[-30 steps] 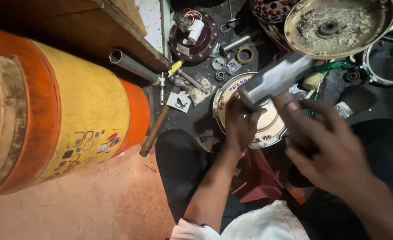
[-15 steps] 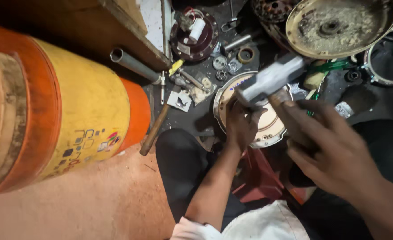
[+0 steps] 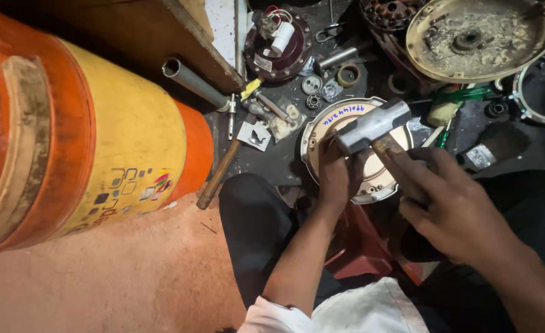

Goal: The person assembles a motor component by placing a cylindrical metal piece into a circular housing, tapping it with a hammer, and then using a screwdriver to tighten multiple screws around the perimeter. The person rotates the component to access different screws and continues tightening them.

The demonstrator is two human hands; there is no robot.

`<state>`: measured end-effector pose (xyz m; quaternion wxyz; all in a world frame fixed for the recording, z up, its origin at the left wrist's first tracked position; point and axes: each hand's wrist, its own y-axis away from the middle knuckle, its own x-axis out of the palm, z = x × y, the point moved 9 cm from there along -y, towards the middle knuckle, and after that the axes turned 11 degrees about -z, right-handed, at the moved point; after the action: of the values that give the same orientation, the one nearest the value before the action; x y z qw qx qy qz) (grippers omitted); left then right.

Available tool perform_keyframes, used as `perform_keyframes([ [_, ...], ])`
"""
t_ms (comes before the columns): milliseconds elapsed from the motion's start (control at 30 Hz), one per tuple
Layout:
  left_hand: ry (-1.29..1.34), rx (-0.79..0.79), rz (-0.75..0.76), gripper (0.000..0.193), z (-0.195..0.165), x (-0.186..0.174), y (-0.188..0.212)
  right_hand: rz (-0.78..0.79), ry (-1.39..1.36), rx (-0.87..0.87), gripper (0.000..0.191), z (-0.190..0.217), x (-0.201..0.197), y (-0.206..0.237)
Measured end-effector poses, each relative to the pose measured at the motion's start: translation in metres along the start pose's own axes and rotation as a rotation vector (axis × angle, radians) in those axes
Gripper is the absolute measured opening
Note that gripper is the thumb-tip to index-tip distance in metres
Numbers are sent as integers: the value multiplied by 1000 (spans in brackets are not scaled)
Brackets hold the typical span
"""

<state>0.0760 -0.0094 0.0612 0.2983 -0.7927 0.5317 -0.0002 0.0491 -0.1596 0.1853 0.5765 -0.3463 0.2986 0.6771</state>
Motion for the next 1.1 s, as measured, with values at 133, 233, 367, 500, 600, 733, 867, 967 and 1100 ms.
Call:
perform_keyframes([
  [133, 65, -183, 52, 27, 13, 5, 3, -180, -103, -199, 77, 30, -31, 2],
  [233, 10, -182, 123, 23, 13, 9, 4, -321, -60, -291, 73, 36, -42, 11],
  [367, 30, -33, 30, 37, -2, 1, 1, 19, 75, 59, 76, -13, 11, 6],
  [500, 6, -95, 47, 42, 6, 5, 2, -69, 25, -63, 69, -16, 2, 12],
  [600, -114, 236, 42, 26, -16, 5, 3, -64, -2, -26, 71, -15, -5, 8],
  [733, 75, -109, 23, 25, 10, 4, 5, -97, -29, -95, 75, 11, -21, 3],
  [867, 26, -203, 150, 27, 17, 13, 7, -296, -61, -204, 67, 32, -46, 12],
  [967, -42, -9, 77, 31, -1, 4, 0, -328, 9, -265, 62, 32, -30, 12],
  [1100, 10, 68, 66, 28, -12, 1, -5, 3, 83, 62, 75, -12, 11, 6],
])
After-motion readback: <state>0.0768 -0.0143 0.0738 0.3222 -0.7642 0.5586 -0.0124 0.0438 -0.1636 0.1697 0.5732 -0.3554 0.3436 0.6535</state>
